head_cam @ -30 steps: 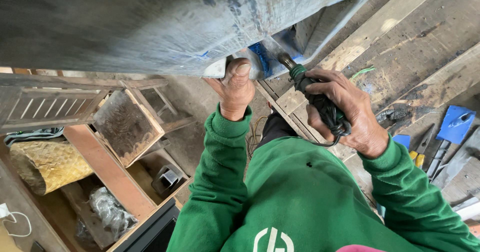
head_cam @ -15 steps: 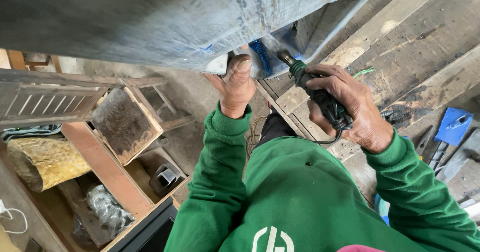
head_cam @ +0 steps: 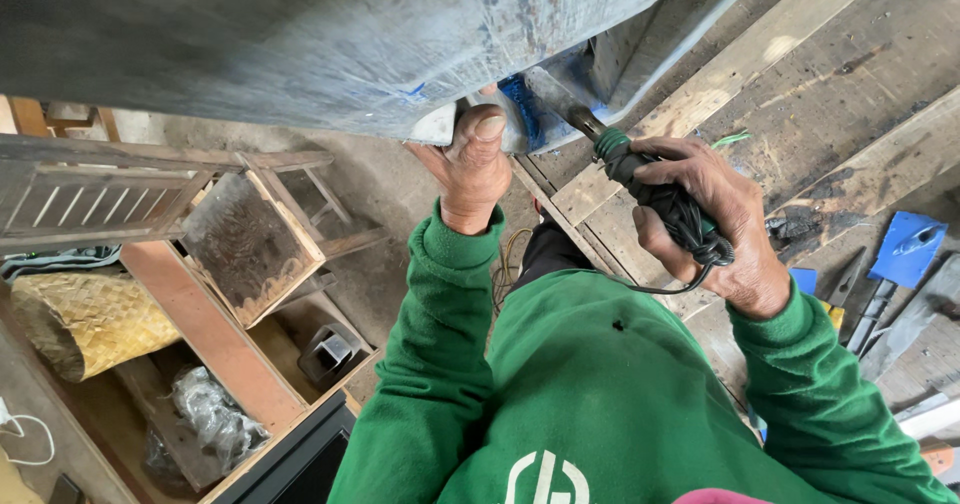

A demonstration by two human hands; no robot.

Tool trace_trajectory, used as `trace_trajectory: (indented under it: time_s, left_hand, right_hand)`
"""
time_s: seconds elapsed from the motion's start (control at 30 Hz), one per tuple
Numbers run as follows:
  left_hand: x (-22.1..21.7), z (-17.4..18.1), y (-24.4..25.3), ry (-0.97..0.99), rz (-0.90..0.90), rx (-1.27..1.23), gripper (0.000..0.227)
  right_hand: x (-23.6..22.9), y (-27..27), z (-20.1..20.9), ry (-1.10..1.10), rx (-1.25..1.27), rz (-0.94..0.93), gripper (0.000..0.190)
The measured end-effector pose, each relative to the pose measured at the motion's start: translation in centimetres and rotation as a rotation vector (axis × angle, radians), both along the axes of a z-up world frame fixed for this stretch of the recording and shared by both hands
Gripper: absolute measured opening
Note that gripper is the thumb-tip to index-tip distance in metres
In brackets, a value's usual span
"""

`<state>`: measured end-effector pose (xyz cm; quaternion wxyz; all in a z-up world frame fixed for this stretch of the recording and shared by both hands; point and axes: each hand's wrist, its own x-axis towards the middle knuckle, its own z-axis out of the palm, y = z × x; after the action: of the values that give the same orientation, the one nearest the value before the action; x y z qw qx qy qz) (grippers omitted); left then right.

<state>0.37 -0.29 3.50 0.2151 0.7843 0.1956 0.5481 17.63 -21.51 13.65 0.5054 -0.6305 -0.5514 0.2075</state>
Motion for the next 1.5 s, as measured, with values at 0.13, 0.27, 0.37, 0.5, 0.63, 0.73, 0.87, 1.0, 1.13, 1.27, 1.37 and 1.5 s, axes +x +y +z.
trace_trajectory:
  time_s: [0.13, 0.27, 0.37, 0.5, 0.63, 0.73, 0.87, 1.0, 1.13, 1.27, 1.37, 1.5]
  left_hand:
    - [0.5, 0.0, 0.1, -0.049, -0.03, -0.044, 0.018]
    - [0.8, -0.5, -0.1, -0.262, -0.18, -0.417, 0.016]
    - [0.9, -0.9, -0.1, -0.216, -0.112, -0.305, 0.035]
    - [0.6, -0.7, 0.2, -0.081, -0.034, -0.136, 0.025]
    - [0.7, -0.5, 0.1, -0.143, -0.021, -0.204, 0.04]
    - [0.5, 0.0, 0.0, -0.252, -0.146, -0.399, 0.038]
    - [0.6, 0.9, 0.1, -0.032, 0.009, -0.05, 0.012]
    - [0.9, 1.9, -0.4, -0.383, -0.185, -0.567, 0.036]
    - [0.8, 1.8, -0.4, -0.282, -0.142, -0.467, 0.03]
    - [0.7, 1.0, -0.2, -0.319, -0.176, -0.477, 0.027]
    - [0.4, 0.4, 0.0, -0.348, -0.195, -0.567, 0.029]
    - [-0.1, -0.2, 0.5, -0.271, -0.214, -0.338, 0.023]
  right_hand:
    - [0.2, 0.0, -0.9, 0.045, -0.007, -0.013, 0.034]
    - [0.4, 0.4, -1.8, 0.085, 0.004, -0.036, 0.033]
    - [0.8, 0.6, -2.0, 0.089, 0.002, -0.026, 0.033]
    - [0.5, 0.7, -1.2, 0.05, -0.006, 0.016, 0.034]
    - [-1.1, 0.8, -0.6, -0.104, 0.038, 0.039, 0.039]
    - [-2.0, 0.7, -0.3, -0.098, 0.014, 0.005, 0.04]
    - [-2.3, 0.5, -0.4, -0.097, 0.012, 0.006, 0.04]
    - [-2.6, 0.3, -0.1, -0.098, 0.0, 0.009, 0.042]
    - [-2.7, 0.2, -0.1, -0.087, -0.004, 0.039, 0.045]
    - [-3.0, 0.2, -0.3, -0.142, 0.006, 0.049, 0.046]
    - [-3.5, 0.1, -0.7, -0.135, 0.025, 0.037, 0.046]
    - [-4.7, 0.1, -1.7, -0.002, 0.049, -0.066, 0.04]
